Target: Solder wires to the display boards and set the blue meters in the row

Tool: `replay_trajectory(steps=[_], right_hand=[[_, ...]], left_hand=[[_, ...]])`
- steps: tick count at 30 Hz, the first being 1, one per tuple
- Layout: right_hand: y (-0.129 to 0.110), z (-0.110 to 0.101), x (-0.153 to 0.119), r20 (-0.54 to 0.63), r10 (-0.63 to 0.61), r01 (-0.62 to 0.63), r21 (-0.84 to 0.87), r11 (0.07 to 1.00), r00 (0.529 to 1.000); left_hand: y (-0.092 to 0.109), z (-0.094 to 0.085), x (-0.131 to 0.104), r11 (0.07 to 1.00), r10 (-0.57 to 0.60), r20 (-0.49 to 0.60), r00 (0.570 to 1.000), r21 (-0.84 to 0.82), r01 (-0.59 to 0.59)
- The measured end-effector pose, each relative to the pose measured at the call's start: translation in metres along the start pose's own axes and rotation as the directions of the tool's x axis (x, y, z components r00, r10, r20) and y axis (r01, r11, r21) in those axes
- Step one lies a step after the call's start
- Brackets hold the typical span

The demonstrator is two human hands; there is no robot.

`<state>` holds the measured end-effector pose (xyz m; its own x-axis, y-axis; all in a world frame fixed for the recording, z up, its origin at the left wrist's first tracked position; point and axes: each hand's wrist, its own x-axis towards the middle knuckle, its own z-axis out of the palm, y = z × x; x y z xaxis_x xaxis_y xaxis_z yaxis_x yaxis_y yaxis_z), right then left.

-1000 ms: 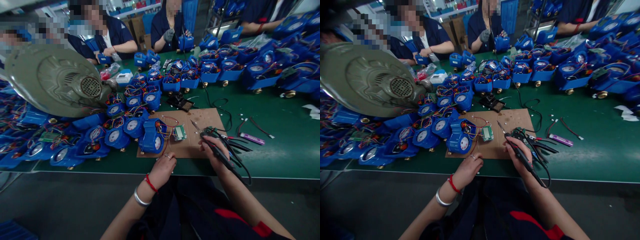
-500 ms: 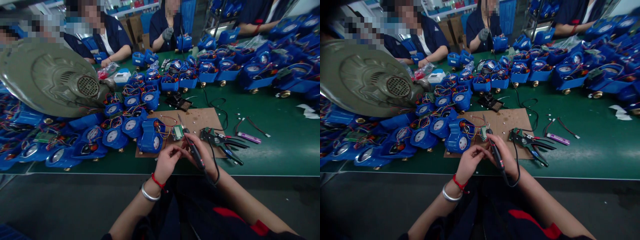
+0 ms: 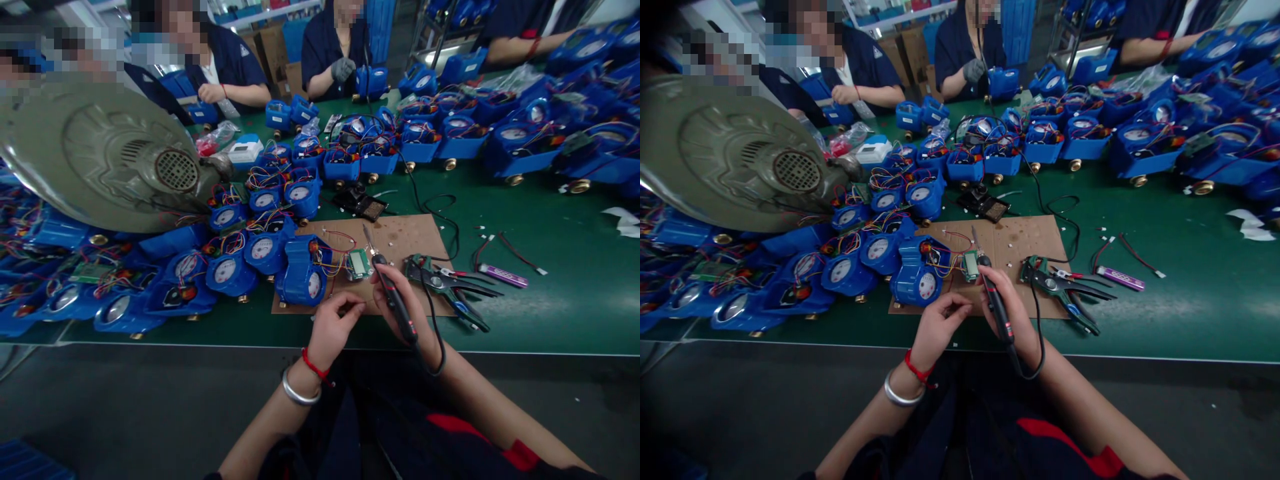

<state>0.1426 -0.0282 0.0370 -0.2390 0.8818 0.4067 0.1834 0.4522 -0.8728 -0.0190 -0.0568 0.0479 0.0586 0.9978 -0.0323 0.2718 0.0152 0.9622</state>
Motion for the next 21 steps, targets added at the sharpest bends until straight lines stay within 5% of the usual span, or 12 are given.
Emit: replay_trajectory(steps=[6,10,15,21], right_hand=[[0.002,-0.004,-0.003,-0.113,0.058,-0.054,0.041,0.998,0.992],[0.012,-0.009,0.002,-0.167,0.048,-0.049,-0.001,0.999,0.985],[0.030,-0.003,0.013,-0.071,-0.091,0.073,-0.227,0.971,0.993],[0.038,0.006,0.017,-0.015,-0.060,0.051,-0.345,0.937,0.998]], left_hand=[[0.006,-0.002,0.001,0.993,0.098,-0.138,0.986,0.071,-0.089],[0.009,-0.005,0.010,0.953,0.256,-0.285,0.924,0.235,-0.192],[-0.001,0.000,0.026,0.902,0.344,-0.234,0.909,0.351,-0.251],[-0.019,0.008,0.034,0.854,0.356,-0.207,0.911,0.468,-0.227]])
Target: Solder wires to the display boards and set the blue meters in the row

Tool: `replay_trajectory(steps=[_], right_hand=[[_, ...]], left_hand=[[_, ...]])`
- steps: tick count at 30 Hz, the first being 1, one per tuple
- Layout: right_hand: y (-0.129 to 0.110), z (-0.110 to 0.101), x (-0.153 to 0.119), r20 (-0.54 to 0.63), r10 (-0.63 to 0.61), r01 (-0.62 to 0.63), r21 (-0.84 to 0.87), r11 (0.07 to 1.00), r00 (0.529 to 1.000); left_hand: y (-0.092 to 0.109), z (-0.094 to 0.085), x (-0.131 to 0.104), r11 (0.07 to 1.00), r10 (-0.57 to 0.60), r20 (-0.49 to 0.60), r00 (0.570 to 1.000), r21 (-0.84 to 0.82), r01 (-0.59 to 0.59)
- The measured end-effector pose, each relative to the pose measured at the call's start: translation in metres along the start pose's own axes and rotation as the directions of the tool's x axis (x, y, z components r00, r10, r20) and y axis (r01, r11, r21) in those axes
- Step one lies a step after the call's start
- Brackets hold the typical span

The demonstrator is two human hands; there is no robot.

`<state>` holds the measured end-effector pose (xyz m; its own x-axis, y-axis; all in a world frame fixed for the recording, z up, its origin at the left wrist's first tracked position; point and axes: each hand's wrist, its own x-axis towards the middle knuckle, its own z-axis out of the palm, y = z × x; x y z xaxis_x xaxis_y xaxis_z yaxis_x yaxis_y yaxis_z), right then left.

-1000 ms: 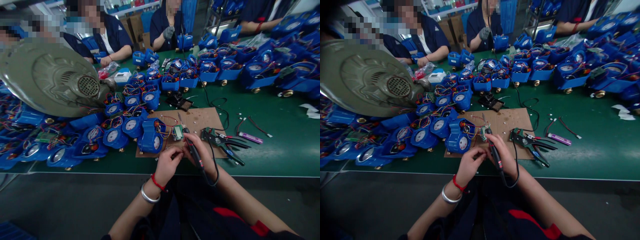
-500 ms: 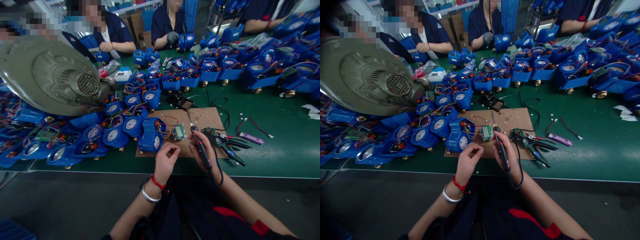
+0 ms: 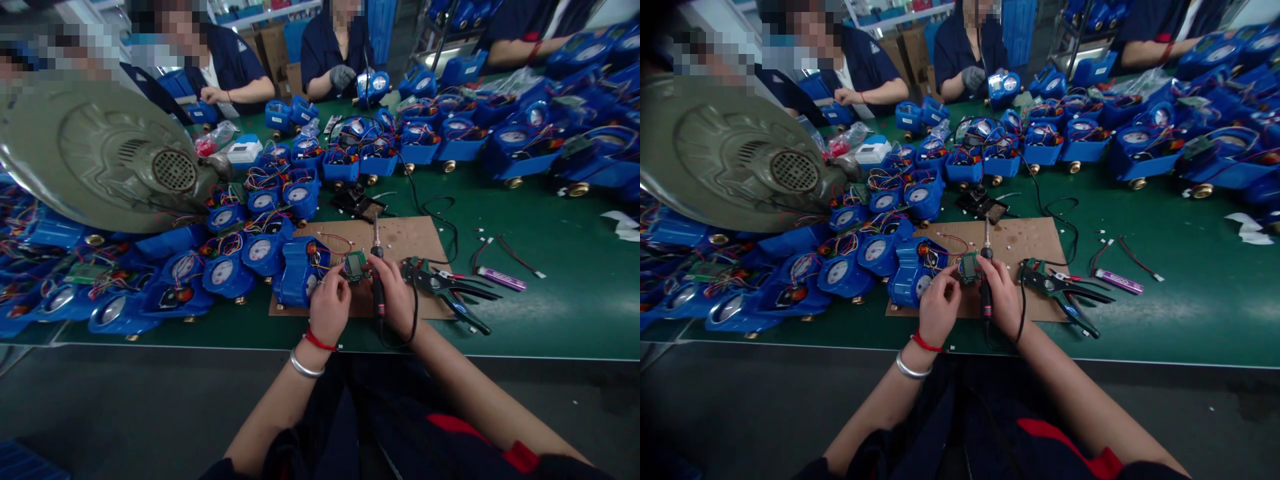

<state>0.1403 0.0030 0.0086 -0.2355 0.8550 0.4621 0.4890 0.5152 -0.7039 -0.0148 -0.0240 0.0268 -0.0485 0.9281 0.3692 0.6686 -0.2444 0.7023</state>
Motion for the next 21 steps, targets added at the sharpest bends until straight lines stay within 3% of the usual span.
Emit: replay_trajectory(steps=[7,21], right_hand=[[0.003,-0.001,0.014,-0.022,0.059,-0.059,0.003,0.998,0.998],[0.001,0.001,0.018,-0.080,0.033,-0.030,0.046,0.998,0.996]], left_hand=[[-0.003,0.007,-0.002,0.999,-0.018,-0.031,0.999,-0.048,0.016],[-0.011,0.015,0.000,0.990,-0.030,-0.099,0.995,-0.141,0.016]])
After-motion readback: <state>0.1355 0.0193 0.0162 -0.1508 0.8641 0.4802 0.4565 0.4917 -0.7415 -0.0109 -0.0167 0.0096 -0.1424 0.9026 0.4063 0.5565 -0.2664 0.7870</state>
